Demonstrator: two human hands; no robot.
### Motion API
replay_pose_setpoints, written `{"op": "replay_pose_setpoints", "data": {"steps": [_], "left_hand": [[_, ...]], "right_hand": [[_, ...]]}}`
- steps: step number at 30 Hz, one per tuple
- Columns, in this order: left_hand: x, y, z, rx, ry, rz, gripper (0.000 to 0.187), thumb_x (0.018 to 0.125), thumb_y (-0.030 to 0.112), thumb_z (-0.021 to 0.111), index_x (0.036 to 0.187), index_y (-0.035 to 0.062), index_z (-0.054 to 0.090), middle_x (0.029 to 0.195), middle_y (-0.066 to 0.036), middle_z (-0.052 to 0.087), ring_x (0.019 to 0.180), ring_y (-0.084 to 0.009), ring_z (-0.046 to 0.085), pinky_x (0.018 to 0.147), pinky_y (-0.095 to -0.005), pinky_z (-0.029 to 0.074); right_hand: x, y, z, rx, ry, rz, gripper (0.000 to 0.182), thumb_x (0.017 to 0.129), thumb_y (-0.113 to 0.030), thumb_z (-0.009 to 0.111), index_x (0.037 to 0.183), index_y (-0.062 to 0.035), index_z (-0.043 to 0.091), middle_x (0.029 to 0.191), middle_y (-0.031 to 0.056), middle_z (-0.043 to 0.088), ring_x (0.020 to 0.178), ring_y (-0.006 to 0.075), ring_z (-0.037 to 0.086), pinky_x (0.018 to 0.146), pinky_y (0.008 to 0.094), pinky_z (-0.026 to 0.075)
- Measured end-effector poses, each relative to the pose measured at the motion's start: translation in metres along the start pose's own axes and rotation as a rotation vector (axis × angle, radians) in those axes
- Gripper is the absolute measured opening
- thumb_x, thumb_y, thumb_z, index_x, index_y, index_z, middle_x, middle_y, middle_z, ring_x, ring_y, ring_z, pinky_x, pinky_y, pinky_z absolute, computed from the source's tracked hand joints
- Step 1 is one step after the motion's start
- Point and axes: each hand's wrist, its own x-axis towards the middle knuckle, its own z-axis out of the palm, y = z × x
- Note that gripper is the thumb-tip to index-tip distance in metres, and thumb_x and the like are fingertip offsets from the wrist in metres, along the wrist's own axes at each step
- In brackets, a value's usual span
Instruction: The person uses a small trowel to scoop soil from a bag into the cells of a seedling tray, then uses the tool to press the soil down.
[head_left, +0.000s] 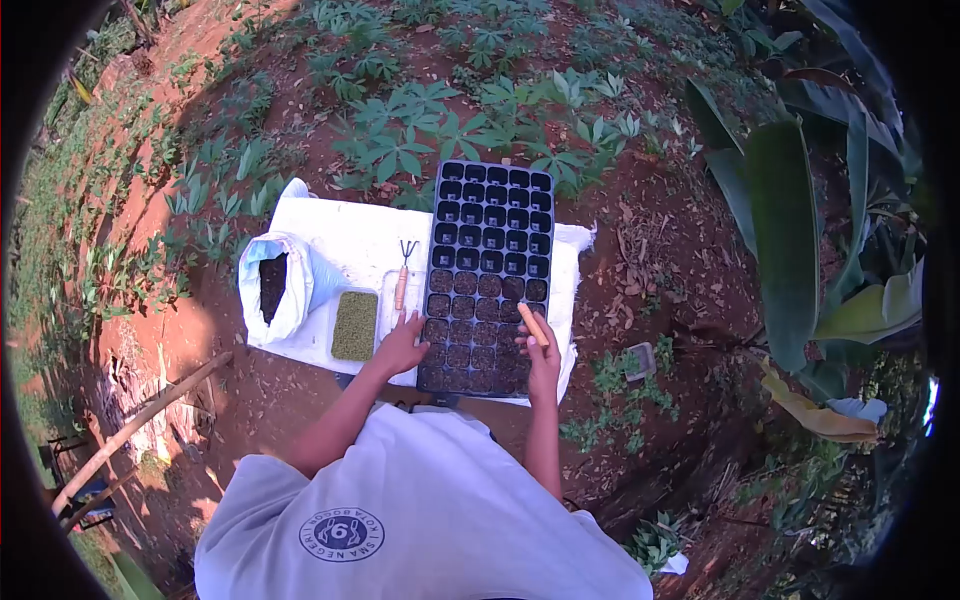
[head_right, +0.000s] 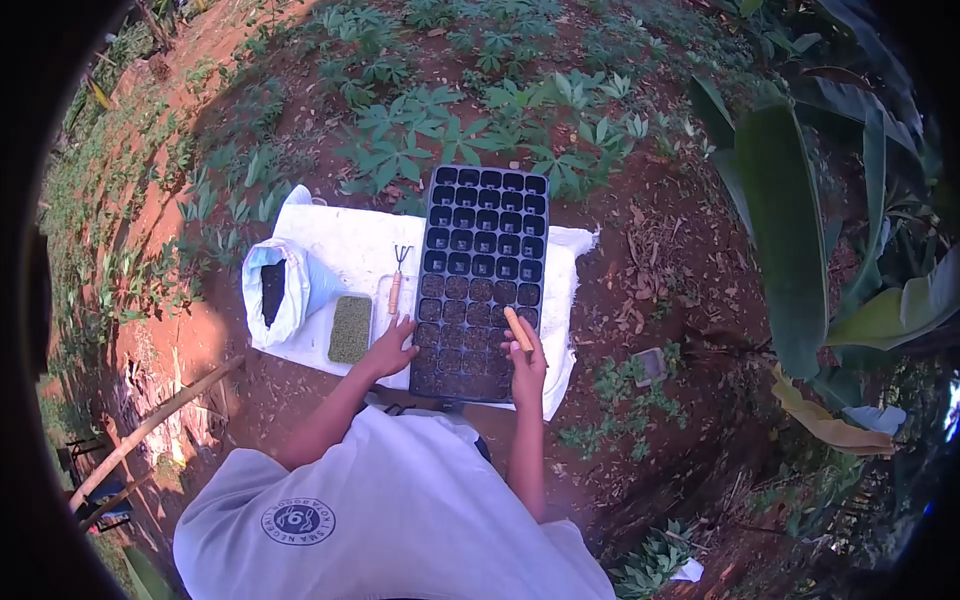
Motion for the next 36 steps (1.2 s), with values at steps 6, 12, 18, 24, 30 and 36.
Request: {"op": "replay_pose_setpoints", "data": {"steps": [6,12,18,24,30,36], "left_hand": [[-0.017,-0.036,-0.045,0.089,0.061,0.139,0.058,0.089,0.030,0.056,0.139,0.0038,0.043,0.149,-0.022,0.031,0.140,-0.0404,0.022,0.110,-0.0461,0.032],[-0.045,-0.087,-0.112,0.137,0.217,0.165,0.048,0.093,0.034,0.053,0.132,0.0070,0.053,0.147,-0.024,0.035,0.139,-0.0423,0.026,0.108,-0.0507,0.032],[-0.073,-0.139,-0.179,0.031,0.310,0.050,0.043,0.100,0.037,0.039,0.137,0.0189,0.051,0.152,-0.021,0.027,0.143,-0.0393,0.016,0.110,-0.0581,0.021],[-0.084,-0.207,-0.220,-0.030,0.368,-0.064,0.045,0.099,0.038,0.040,0.140,0.0214,0.047,0.155,-0.018,0.020,0.145,-0.0380,0.009,0.113,-0.0578,0.012],[-0.069,-0.276,-0.235,0.082,0.345,-0.096,0.048,0.099,0.038,0.040,0.145,0.0215,0.039,0.156,-0.020,0.013,0.145,-0.0402,0.007,0.112,-0.0592,0.014],[-0.058,-0.296,-0.243,0.194,0.222,-0.076,0.066,0.096,0.043,0.045,0.152,0.0241,0.016,0.157,-0.020,0.005,0.144,-0.0427,0.006,0.111,-0.0603,0.015]], "right_hand": [[-0.003,-0.006,0.061,-0.002,-0.181,0.023,0.042,0.096,-0.017,0.053,0.136,-0.0054,0.049,0.109,0.0083,0.065,0.088,0.0112,0.061,0.076,0.0232,0.046],[-0.004,-0.006,0.141,0.001,-0.360,0.020,0.043,0.095,-0.016,0.054,0.136,-0.0047,0.048,0.108,0.0087,0.065,0.088,0.0107,0.061,0.076,0.0230,0.046],[-0.016,-0.002,0.227,-0.044,-0.519,0.073,0.044,0.093,-0.008,0.052,0.136,-0.0045,0.048,0.109,0.0083,0.063,0.091,0.0118,0.058,0.082,0.0253,0.045],[-0.026,0.011,0.303,-0.010,-0.634,0.135,0.045,0.094,-0.009,0.053,0.138,-0.0017,0.046,0.114,0.0095,0.061,0.096,0.0130,0.057,0.087,0.0268,0.045],[-0.028,0.041,0.368,-0.097,-0.697,0.129,0.044,0.094,-0.014,0.057,0.137,-0.0055,0.048,0.117,0.0089,0.061,0.102,0.0127,0.057,0.090,0.0274,0.044],[-0.024,0.056,0.413,-0.439,-0.580,0.003,0.044,0.093,-0.021,0.059,0.135,-0.0106,0.050,0.126,0.0125,0.057,0.106,0.0214,0.057,0.088,0.0320,0.046]]}}
